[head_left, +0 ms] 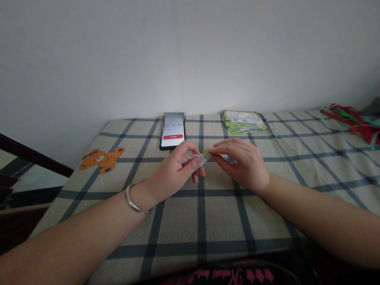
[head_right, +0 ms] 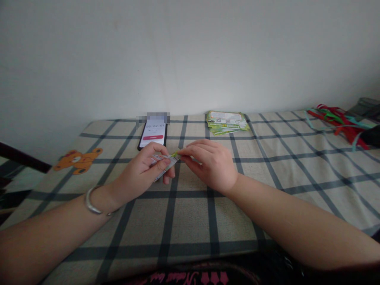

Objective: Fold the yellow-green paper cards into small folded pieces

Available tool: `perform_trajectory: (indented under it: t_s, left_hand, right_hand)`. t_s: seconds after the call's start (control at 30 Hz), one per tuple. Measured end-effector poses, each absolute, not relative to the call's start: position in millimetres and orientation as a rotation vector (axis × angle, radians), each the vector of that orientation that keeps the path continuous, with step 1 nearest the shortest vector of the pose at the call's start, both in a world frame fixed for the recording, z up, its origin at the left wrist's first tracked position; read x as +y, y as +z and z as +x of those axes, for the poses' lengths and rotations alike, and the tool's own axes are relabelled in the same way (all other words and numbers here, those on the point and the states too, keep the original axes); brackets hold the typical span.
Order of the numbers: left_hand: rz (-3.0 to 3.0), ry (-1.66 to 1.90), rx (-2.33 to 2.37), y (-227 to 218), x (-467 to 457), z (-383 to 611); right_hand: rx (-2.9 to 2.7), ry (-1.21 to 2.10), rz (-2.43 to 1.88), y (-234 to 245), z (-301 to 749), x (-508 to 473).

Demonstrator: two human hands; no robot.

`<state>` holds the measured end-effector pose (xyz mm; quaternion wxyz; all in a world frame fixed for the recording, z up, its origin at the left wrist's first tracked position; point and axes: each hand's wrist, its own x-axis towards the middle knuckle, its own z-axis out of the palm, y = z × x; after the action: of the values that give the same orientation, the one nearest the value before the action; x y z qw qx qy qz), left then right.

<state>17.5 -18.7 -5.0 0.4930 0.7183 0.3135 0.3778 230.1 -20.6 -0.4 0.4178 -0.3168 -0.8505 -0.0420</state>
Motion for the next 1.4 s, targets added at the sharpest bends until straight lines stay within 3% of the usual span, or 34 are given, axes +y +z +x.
perform_trajectory:
  t_s: [0.6, 1.13, 1.4]
  left_hand:
    - [1.820, 0.961, 0.887, -4.9, -26.2, 20.8]
    - [2.887, 1.081, 1.032, -7.0, -25.5, 13.8]
    - [3.092, 1.010, 0.995, -4.0, -23.9, 14.7]
  right_hand:
    - [-2.192, -0.278, -0.772, 3.0, 231.0, -22.9]
    - [-2.240, -0.257, -0.828, 4.7, 227.1, -23.9]
    - [-2.292, -0.181, -0.838, 1.9, 226.6, -21.6]
